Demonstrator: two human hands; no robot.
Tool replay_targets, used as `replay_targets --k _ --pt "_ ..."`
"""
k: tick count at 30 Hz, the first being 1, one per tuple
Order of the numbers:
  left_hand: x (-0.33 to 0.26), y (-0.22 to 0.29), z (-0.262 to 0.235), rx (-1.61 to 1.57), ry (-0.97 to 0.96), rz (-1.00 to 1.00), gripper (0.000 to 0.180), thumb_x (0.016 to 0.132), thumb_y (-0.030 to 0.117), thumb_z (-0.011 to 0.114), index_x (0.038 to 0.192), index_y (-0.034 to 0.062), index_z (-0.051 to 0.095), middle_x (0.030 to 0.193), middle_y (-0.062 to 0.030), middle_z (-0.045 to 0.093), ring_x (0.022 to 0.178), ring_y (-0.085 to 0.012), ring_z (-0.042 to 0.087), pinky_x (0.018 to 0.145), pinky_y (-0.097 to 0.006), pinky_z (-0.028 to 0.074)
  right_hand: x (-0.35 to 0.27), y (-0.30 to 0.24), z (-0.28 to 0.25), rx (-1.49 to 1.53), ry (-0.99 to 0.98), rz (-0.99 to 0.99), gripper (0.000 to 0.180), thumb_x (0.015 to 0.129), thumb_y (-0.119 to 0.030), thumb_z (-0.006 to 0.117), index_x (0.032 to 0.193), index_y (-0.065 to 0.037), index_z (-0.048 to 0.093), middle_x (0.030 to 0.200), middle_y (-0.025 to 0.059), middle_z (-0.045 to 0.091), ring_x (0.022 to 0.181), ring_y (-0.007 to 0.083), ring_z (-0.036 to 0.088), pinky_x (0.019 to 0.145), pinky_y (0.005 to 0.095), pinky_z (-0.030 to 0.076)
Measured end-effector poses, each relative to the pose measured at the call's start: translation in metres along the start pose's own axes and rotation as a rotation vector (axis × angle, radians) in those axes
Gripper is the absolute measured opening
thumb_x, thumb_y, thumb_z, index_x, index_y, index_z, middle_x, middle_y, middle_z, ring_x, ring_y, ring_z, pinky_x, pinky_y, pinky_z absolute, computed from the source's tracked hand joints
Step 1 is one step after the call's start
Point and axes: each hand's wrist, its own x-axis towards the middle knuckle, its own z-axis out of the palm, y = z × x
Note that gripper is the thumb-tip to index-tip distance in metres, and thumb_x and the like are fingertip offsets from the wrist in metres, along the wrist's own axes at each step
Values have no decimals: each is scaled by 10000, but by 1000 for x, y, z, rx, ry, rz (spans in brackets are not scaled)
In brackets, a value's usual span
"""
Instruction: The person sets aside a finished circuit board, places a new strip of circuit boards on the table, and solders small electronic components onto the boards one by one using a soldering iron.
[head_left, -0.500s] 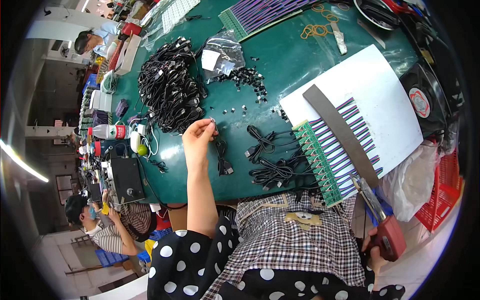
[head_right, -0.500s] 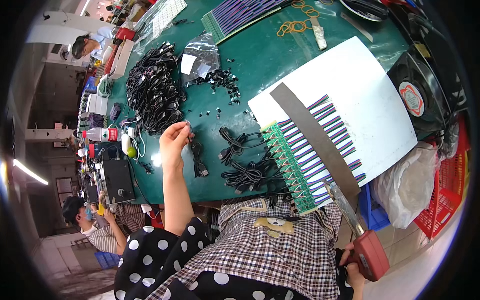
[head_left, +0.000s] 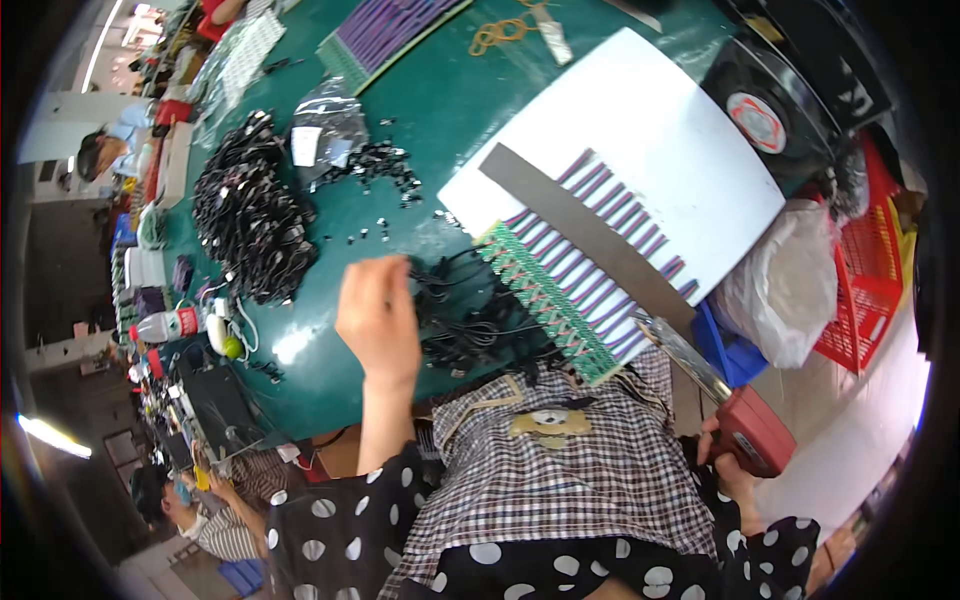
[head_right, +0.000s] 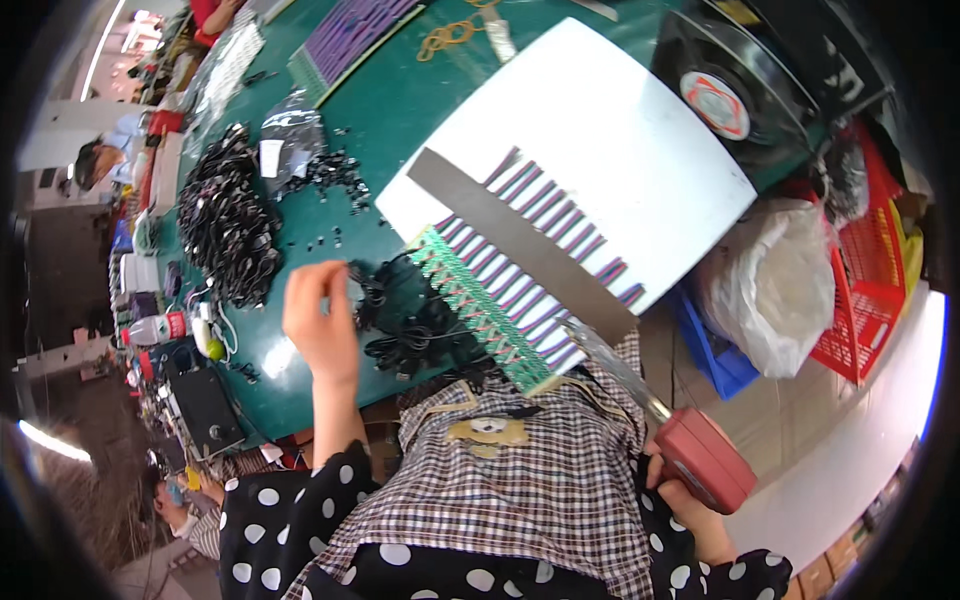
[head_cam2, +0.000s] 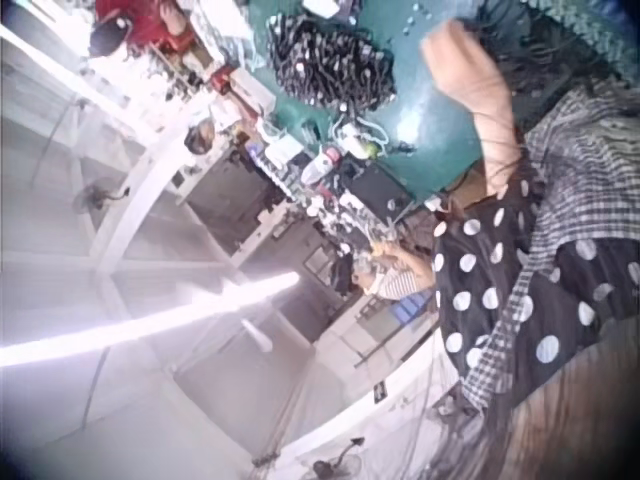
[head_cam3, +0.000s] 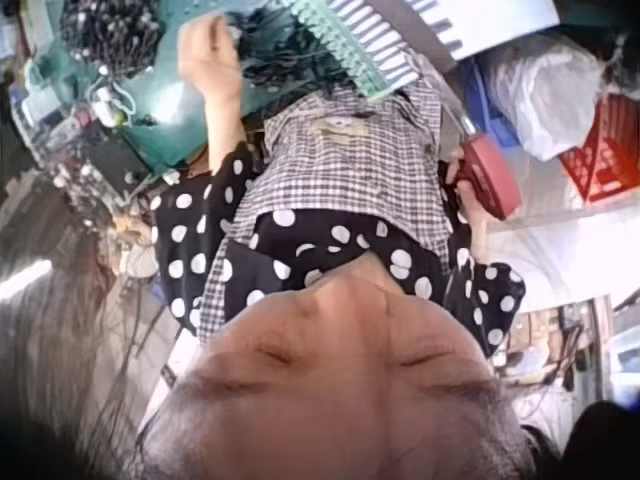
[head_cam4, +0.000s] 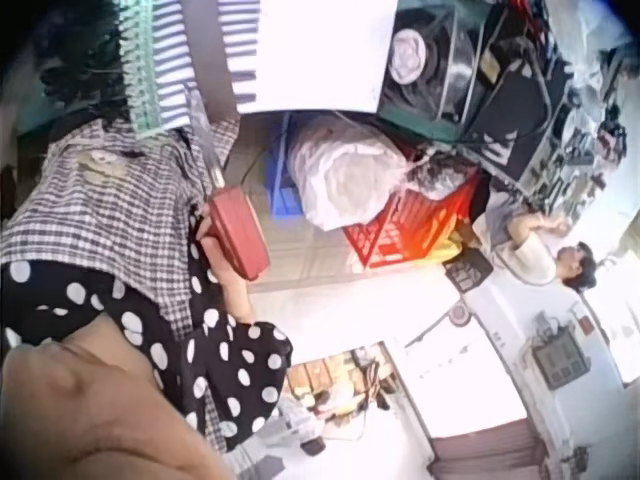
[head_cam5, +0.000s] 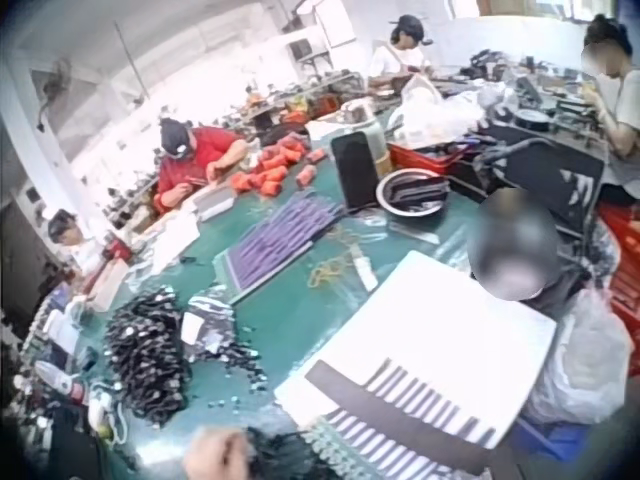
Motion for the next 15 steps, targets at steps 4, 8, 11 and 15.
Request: replay_targets --k 4,8,11,15 --pt "38 -38 -30 -447 487 -499 107 932 77 599 985 -7 640 793 -40 612 663 -97 543 650 -222 456 -1 -5 -4 6 -53 0 653 805 -422 756 1196 42 516 1023 104 577 651 153 562 597 278 442" --pt "33 -10 -47 -154 569 -92 77 872 -8 625 948 -23 630 806 -57 616 714 -121 565 661 -223 448 1 -4 -5 -34 -58 3 701 799 -481 744 1206 38 507 1019 97 579 662 147 559 594 263 433" --pt "-3 39 -35 70 -3 547 124 778 42 648 897 25 681 817 -78 625 685 -172 601 615 -248 483 7 -2 -6 117 -77 14 771 691 -241 872 1259 69 453 929 170 647 633 178 617 540 251 480" --pt "-31 76 -3 -203 -266 790 286 666 128 648 934 38 693 862 -66 622 685 -175 611 583 -259 496 5 -5 -12 0 -94 76 617 687 -267 859 1111 71 565 797 102 643 579 142 598 518 238 461"
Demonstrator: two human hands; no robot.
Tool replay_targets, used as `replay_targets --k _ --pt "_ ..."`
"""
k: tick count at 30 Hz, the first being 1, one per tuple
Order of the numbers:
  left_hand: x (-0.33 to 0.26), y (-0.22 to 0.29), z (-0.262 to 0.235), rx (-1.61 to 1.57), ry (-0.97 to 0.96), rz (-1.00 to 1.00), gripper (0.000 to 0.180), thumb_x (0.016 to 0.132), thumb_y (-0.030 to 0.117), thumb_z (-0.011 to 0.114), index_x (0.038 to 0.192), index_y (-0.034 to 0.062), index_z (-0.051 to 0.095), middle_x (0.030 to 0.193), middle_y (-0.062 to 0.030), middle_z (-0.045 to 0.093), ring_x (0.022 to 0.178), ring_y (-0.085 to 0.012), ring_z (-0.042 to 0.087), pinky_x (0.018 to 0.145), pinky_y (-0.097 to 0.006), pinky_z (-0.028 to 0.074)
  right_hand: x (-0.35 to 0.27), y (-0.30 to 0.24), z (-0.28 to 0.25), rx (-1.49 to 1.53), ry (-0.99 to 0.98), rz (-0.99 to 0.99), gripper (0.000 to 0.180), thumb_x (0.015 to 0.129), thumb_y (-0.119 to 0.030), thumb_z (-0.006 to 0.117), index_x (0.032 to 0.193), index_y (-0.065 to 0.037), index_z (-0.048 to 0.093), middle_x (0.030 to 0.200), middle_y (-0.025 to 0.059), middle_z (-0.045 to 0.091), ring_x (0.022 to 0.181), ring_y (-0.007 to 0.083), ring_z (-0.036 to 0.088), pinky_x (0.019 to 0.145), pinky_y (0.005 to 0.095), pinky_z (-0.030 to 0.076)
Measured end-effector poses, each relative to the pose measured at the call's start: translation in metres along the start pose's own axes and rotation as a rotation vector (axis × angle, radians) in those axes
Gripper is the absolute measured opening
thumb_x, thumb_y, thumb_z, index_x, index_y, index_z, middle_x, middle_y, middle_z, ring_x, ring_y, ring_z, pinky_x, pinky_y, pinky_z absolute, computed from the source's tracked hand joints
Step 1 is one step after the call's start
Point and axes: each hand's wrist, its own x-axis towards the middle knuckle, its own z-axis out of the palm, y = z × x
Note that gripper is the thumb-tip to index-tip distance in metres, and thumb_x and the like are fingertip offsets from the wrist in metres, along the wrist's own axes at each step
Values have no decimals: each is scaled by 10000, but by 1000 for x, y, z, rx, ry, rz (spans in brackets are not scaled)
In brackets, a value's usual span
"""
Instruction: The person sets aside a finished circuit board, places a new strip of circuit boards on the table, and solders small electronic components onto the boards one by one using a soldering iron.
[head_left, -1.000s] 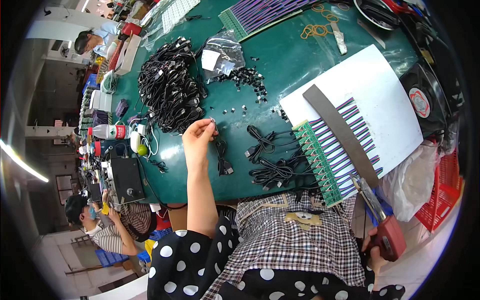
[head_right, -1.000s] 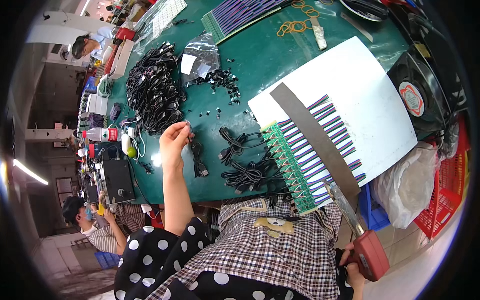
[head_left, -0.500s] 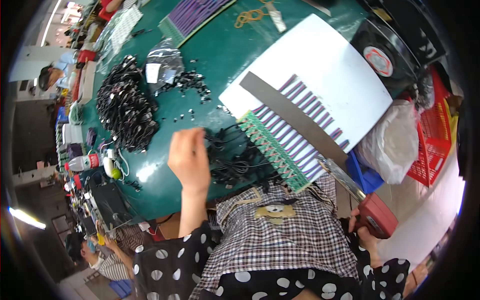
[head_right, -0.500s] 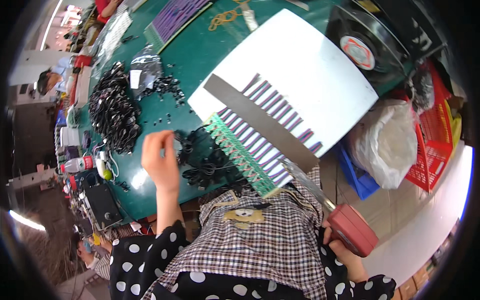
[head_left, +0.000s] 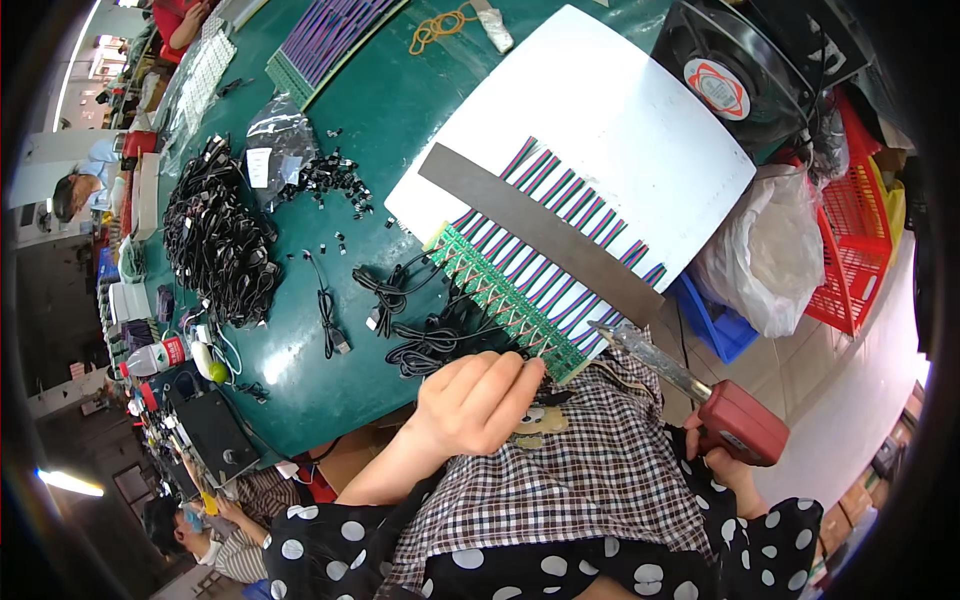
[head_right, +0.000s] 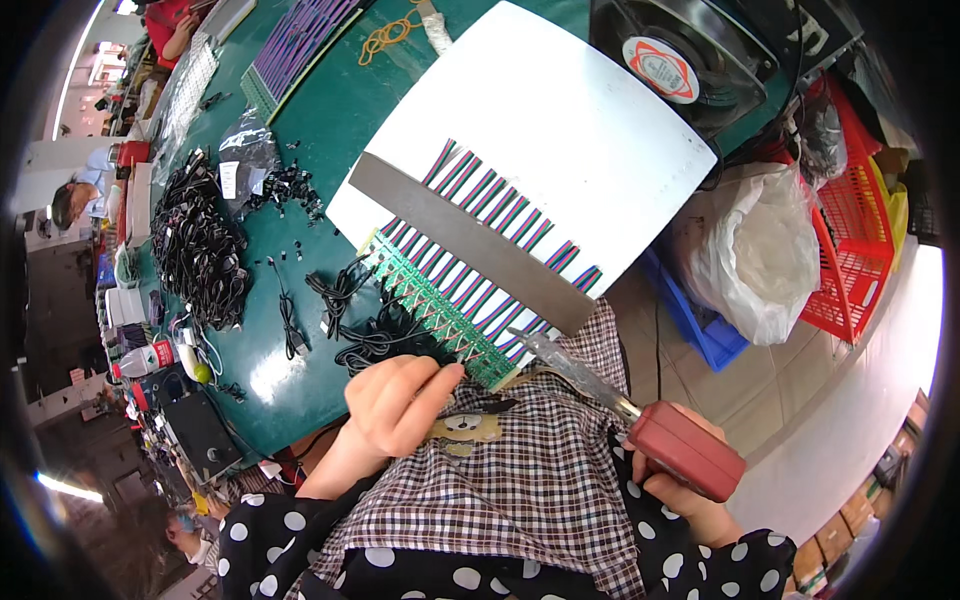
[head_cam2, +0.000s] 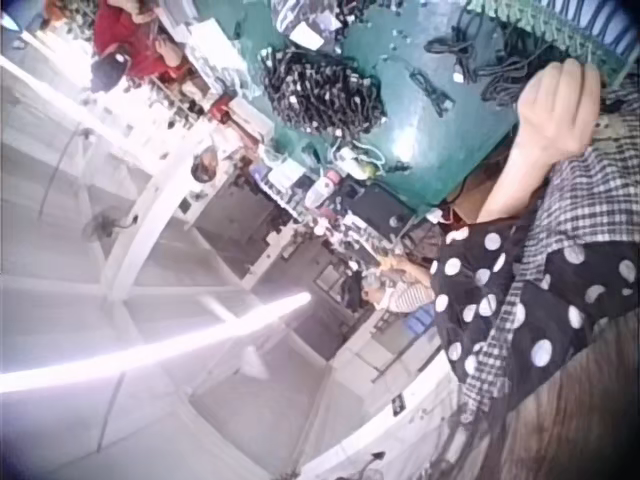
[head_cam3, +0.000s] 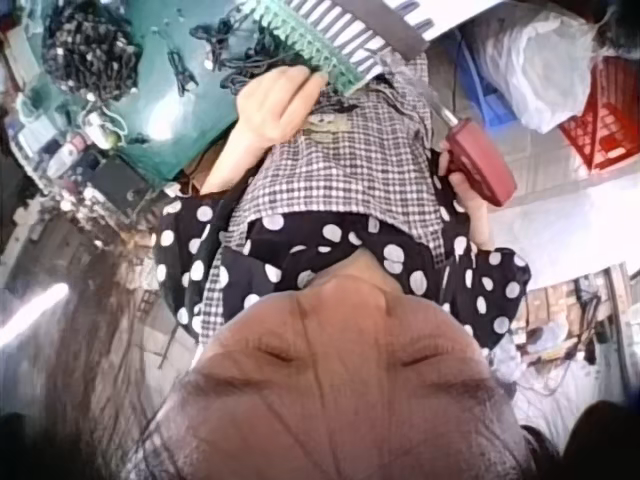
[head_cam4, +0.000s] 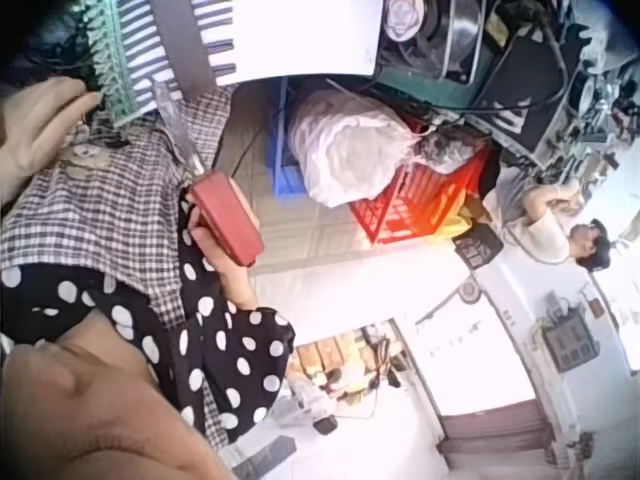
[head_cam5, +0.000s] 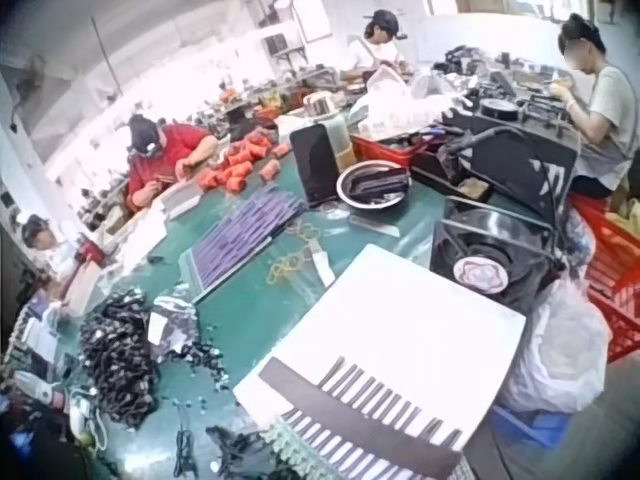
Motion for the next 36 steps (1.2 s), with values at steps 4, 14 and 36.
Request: replay_targets --k 4,14,36 --pt "2 2 10 -9 -41 36 266 674 126 648 926 47 678 872 -54 614 705 -163 603 580 -240 483 -4 6 -9 -73 -99 -27 611 712 -334 826 1095 76 584 750 62 638 581 142 605 532 245 468" --pt "5 -4 10 -94 -134 7 198 725 56 679 920 75 655 872 -33 592 716 -148 590 557 -231 474 6 9 -6 -476 -84 -388 402 761 -378 773 893 -23 637 791 79 645 673 194 627 571 315 483" --pt "8 -10 8 -138 -172 46 175 741 40 670 909 85 647 881 -29 558 723 -134 581 552 -228 493 15 -1 -6 -665 -174 -473 576 712 -381 792 1045 50 602 821 110 674 692 234 676 623 303 518"
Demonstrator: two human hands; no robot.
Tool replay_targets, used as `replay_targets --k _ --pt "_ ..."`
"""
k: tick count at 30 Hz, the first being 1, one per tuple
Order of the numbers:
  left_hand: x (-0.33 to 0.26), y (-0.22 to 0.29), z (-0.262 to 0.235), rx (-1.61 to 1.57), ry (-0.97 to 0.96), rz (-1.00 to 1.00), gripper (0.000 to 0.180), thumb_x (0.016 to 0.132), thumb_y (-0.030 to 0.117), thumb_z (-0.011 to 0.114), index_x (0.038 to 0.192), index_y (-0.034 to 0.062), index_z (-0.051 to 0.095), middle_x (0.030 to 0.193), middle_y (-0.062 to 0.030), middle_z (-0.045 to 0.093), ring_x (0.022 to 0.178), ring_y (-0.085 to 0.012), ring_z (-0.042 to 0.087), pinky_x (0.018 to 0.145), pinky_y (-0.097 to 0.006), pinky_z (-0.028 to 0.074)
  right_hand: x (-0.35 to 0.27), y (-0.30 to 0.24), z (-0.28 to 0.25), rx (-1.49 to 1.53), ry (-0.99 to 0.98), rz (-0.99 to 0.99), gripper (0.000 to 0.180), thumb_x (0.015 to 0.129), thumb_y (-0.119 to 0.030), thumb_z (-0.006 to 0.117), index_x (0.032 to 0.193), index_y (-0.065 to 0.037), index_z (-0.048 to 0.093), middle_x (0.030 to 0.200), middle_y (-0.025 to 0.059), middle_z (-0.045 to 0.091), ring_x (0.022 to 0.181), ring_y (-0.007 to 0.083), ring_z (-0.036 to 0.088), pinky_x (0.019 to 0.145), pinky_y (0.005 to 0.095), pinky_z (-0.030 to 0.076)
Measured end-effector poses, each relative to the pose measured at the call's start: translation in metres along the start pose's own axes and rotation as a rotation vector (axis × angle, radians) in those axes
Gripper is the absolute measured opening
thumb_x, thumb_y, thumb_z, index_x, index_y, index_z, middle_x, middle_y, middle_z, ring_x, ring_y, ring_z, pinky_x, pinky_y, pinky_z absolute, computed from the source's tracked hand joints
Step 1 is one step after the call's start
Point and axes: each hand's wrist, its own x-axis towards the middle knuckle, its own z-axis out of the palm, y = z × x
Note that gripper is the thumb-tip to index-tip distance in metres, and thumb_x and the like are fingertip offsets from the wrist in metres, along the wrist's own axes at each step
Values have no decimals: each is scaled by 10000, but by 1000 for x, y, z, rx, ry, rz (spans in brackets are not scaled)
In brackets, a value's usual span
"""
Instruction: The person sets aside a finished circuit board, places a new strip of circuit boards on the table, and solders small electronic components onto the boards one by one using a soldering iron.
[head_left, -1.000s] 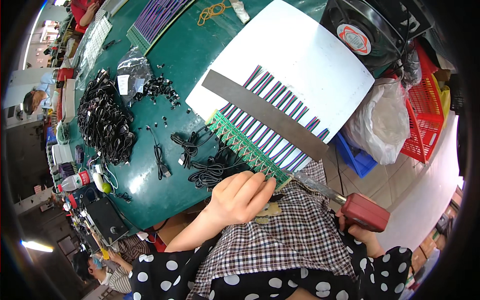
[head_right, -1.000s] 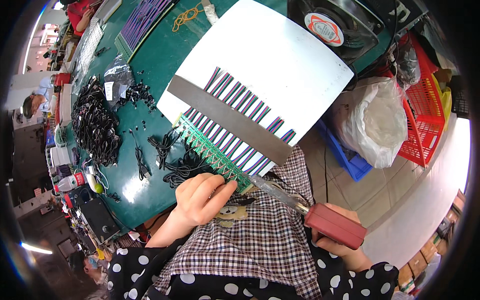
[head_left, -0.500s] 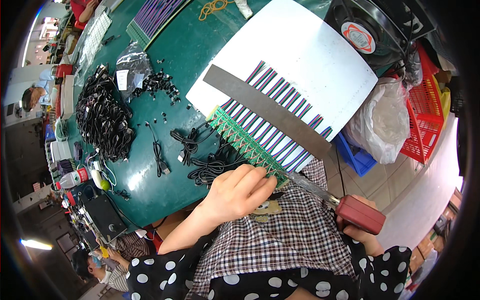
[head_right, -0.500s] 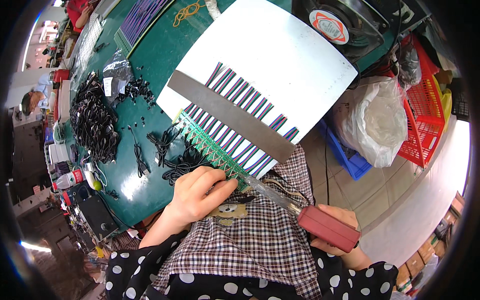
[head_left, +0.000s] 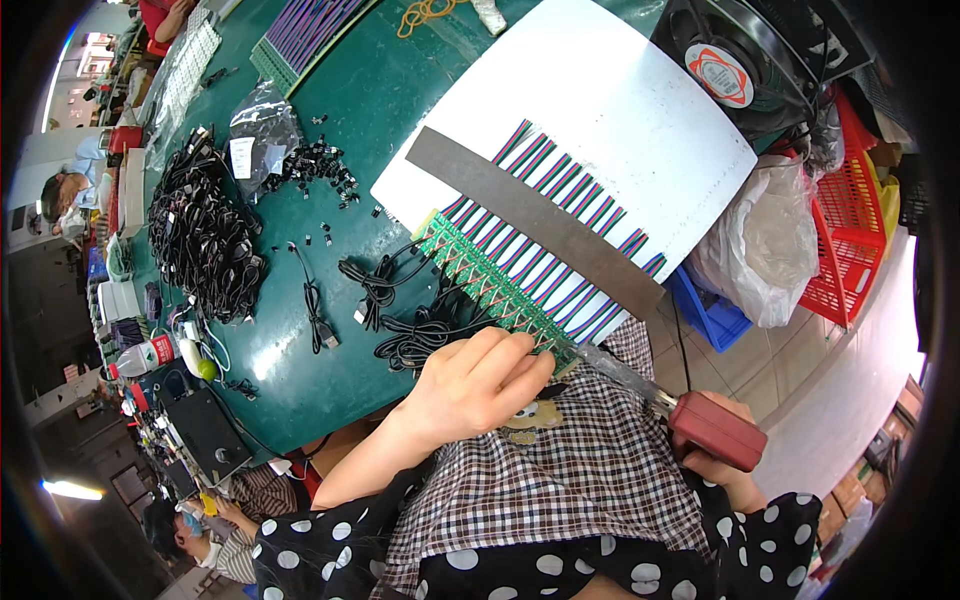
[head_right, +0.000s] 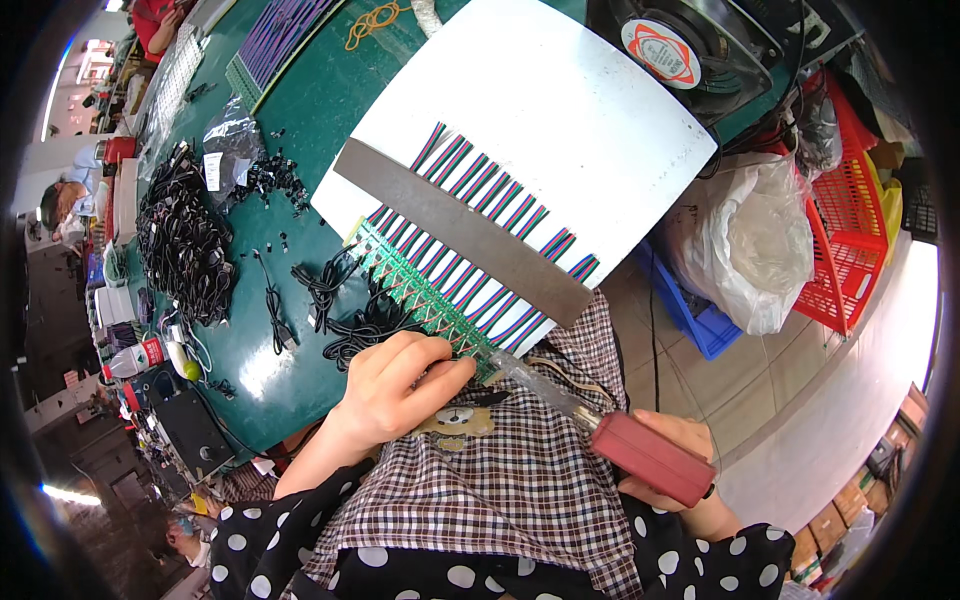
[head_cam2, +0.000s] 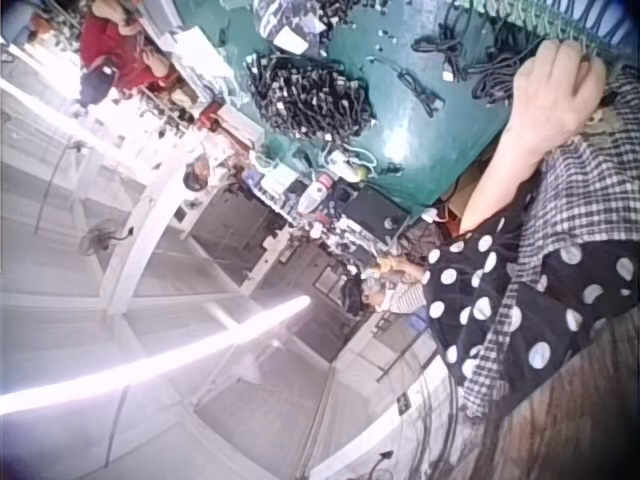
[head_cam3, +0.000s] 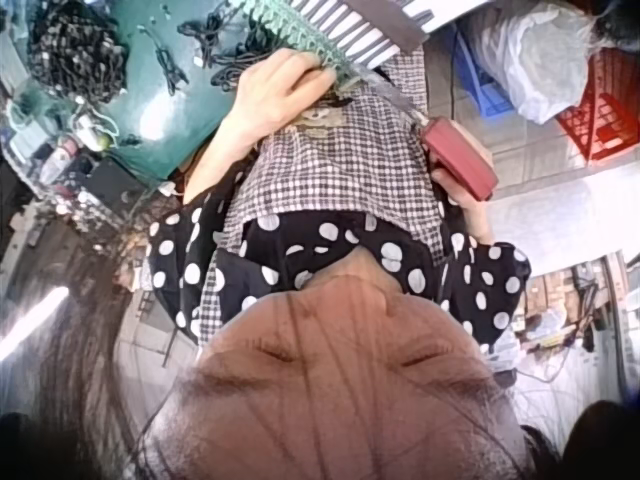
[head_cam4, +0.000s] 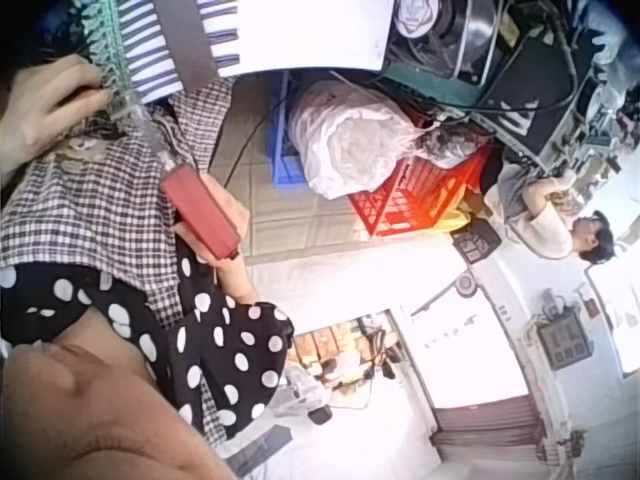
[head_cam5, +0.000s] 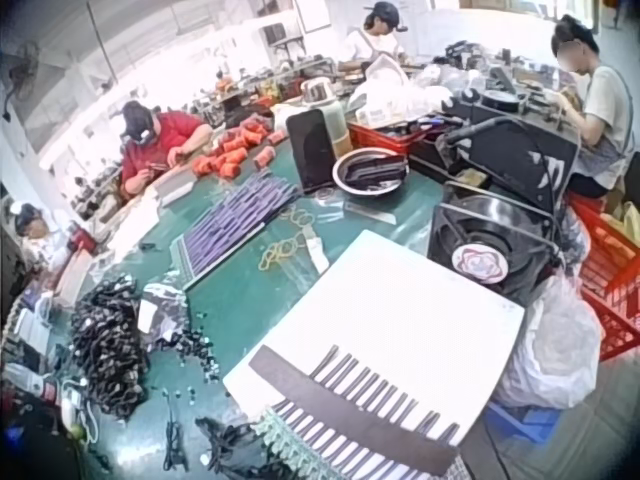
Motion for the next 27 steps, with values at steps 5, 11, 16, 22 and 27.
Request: replay_targets --k 5,11,16,22,27 --pt "0 1 0 5 -10 -10 178 740 35 670 910 83 648 880 -29 560 721 -135 582 550 -231 491 -11 -3 8 146 125 176 564 760 -539 735 879 7 660 792 77 610 609 148 607 534 263 453" --pt "1 1 -1 -9 -6 -16 180 739 42 671 915 75 650 876 -32 564 718 -134 585 545 -229 484 -25 6 7 214 100 262 629 737 -497 780 963 68 619 819 88 621 569 147 610 516 238 454" --pt "4 8 -3 -262 20 -262 195 714 29 702 903 54 661 859 -49 591 713 -181 602 566 -280 490 -36 9 -2 182 31 302 702 735 -386 792 1175 107 554 915 140 680 756 271 694 672 328 536" --pt "13 25 -1 -413 11 -569 160 707 11 710 842 34 627 827 -72 570 783 -261 590 668 -355 493 -44 9 -5 211 26 361 707 746 -415 785 1192 85 558 942 133 677 753 258 683 658 323 523" --pt "20 33 -1 -352 -12 -617 172 699 -1 692 824 30 579 814 -91 518 801 -287 555 684 -380 476 -35 6 -1 245 32 298 655 726 -447 796 1079 61 579 859 103 668 642 216 646 575 289 493"
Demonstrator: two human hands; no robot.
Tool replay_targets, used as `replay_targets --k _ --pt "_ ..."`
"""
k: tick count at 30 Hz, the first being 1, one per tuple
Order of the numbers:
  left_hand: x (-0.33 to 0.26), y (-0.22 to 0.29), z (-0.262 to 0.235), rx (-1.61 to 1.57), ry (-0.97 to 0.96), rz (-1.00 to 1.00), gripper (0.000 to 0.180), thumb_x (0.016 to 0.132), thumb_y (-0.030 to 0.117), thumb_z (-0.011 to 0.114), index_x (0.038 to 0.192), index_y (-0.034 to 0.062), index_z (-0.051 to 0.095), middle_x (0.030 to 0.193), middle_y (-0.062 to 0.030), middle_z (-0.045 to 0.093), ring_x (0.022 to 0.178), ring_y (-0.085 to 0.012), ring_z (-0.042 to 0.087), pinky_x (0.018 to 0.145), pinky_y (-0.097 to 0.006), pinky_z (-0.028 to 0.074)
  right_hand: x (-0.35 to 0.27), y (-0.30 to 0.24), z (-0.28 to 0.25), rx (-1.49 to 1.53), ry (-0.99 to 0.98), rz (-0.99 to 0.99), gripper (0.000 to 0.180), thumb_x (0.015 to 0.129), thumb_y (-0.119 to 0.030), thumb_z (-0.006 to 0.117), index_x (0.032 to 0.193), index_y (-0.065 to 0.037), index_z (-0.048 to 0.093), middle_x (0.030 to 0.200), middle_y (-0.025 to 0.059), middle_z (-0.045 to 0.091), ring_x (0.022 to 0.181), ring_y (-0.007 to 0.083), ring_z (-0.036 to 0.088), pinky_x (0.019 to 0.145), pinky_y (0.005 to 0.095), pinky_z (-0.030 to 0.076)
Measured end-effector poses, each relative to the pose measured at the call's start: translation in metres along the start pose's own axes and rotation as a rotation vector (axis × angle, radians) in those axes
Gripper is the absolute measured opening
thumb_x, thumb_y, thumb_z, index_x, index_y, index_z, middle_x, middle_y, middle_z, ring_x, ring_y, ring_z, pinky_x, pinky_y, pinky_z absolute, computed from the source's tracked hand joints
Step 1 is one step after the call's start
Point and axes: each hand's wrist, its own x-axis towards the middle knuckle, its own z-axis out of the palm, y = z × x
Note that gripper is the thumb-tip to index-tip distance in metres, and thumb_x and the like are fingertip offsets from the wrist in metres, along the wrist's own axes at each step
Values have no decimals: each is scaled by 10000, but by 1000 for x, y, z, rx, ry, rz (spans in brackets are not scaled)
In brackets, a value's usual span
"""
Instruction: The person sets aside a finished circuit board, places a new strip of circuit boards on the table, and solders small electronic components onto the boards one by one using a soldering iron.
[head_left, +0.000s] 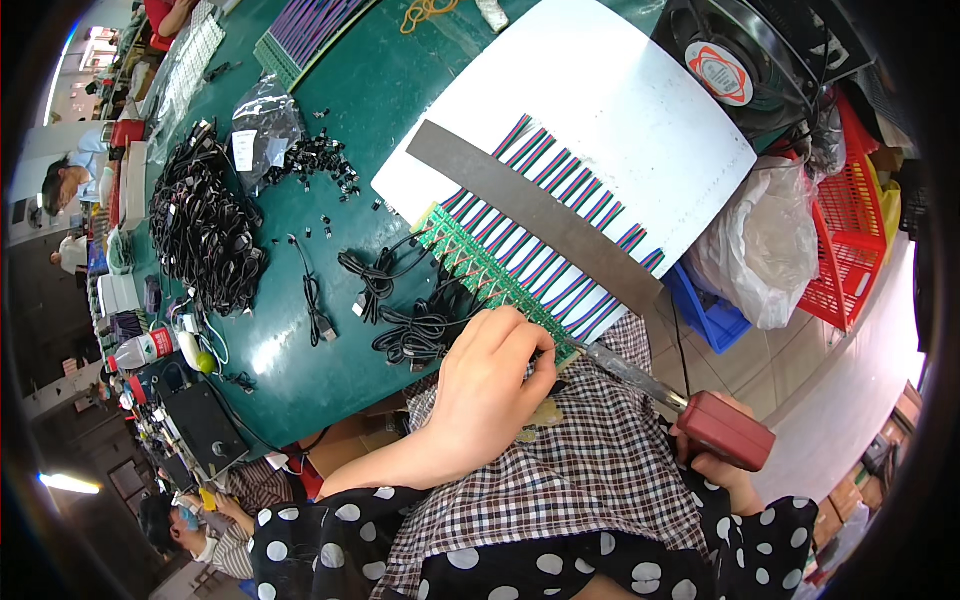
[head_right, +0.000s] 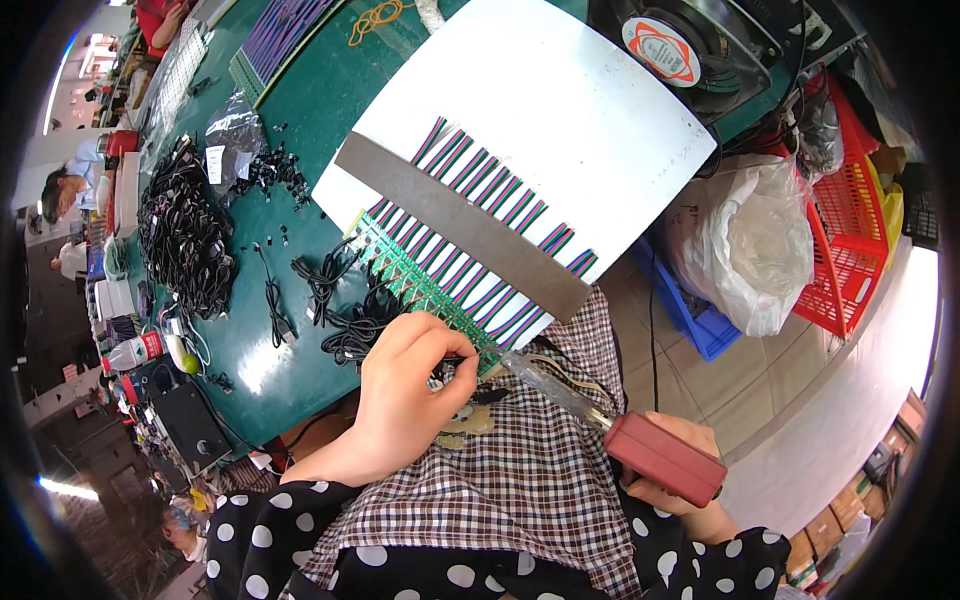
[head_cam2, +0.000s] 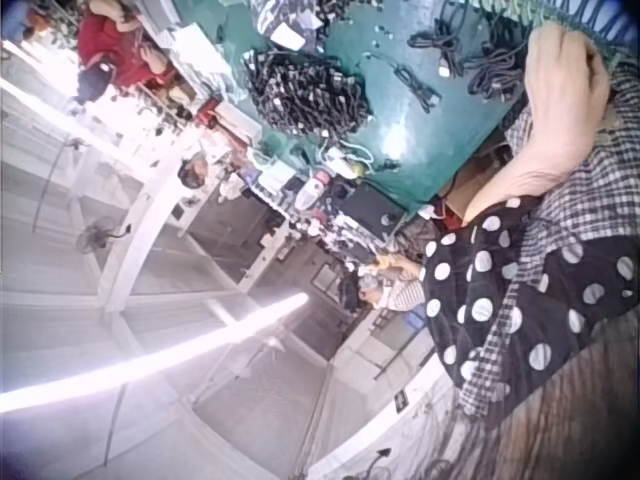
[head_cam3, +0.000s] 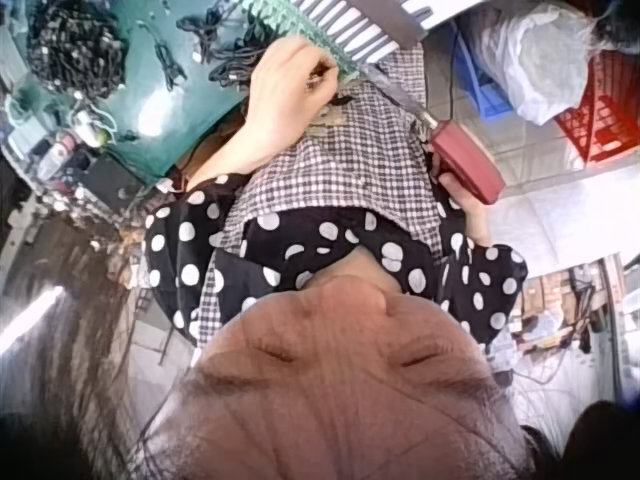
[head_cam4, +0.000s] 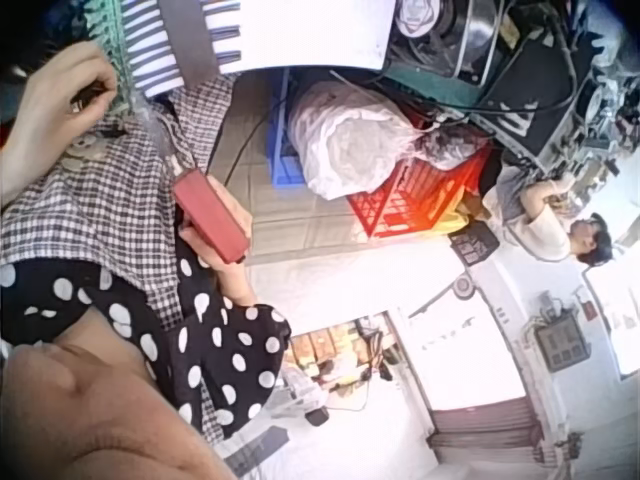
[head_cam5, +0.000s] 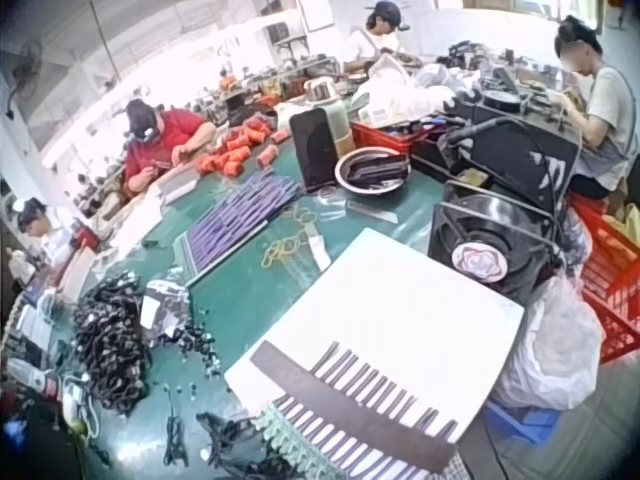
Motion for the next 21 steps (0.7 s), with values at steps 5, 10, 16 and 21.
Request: replay_targets --k 5,10,16,21 --pt "4 3 -3 -14 -27 -49 137 698 -13 693 790 33 603 790 -82 557 762 -279 571 673 -372 463 16 -7 4 -369 69 -337 487 718 -405 798 907 7 621 791 77 638 597 175 620 536 264 473" --pt "6 3 -5 -17 -69 -64 122 705 -7 687 789 30 607 790 -87 558 764 -282 573 673 -372 462 19 -17 0 -224 -47 -202 693 712 -379 814 1154 99 575 872 130 704 721 252 698 672 308 542" --pt "7 3 -5 -11 -72 -64 122 707 -5 687 785 28 600 782 -91 550 754 -287 568 664 -377 458 19 -16 7 -208 14 -197 425 708 -334 773 891 15 614 775 77 640 621 190 624 570 281 476" --pt "6 3 -4 -7 -69 -67 124 708 -7 682 781 28 588 773 -97 539 756 -295 562 659 -385 455 4 -4 -2 -140 3 -135 587 740 -390 793 1068 66 621 839 124 680 704 252 679 630 317 525"
